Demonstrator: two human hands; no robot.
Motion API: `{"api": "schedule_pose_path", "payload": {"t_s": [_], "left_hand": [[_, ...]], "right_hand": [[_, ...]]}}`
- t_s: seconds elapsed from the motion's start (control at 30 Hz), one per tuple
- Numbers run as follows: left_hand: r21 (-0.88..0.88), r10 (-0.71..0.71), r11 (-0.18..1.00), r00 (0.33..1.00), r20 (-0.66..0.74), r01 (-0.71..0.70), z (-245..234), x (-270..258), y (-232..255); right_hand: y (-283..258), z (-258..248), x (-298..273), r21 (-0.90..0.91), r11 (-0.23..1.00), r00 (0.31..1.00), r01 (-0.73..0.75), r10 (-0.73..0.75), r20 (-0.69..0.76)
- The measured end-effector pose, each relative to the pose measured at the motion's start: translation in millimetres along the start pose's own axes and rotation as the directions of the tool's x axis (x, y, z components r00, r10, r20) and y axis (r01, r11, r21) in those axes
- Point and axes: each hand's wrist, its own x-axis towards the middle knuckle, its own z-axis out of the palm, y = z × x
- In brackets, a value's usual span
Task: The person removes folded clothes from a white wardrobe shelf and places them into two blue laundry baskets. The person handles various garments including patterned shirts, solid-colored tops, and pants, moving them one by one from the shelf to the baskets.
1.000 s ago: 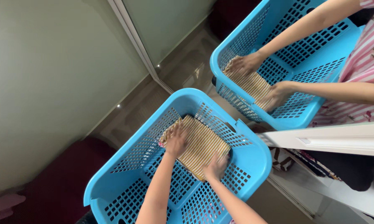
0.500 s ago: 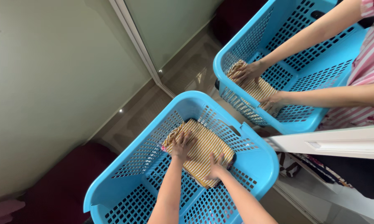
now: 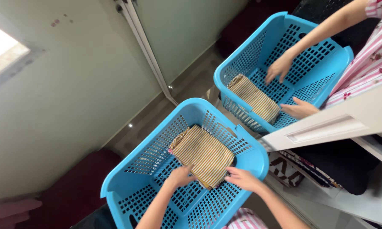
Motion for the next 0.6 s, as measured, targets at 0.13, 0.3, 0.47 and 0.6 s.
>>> {"api": "schedule_pose_path", "payload": {"t_s": [0.13,0.3,0.47,0.6], "left_hand": [[-0.184,0.113,0.974,0.987,-0.110,-0.132,9.7,-60.7,32.6],[-0.431,0.097,0.878,0.959,-0.267,-0.209,-13.0,-107.7,109.6],[-0.748,0.084,0.596,0.950,-0.301,-0.290,-64.7,-104.9,228.8],[-0.846,0.462,0.299,0.843,-0.276,-0.441,-90.3,-80.3,329.8]], "right_hand": [[12.3,-39.0,-66.7,0.279,0.959,0.989,0.040,0.002,-0.149],[7.7,-84.1,-143.7,0.454,0.873,0.927,0.180,0.003,-0.374],[1.2,-139.6,-225.0,0.506,0.775,0.778,0.379,0.029,-0.627],[6.2,-187.6,-284.3,0.496,0.603,0.607,0.625,0.024,-0.794]]}}
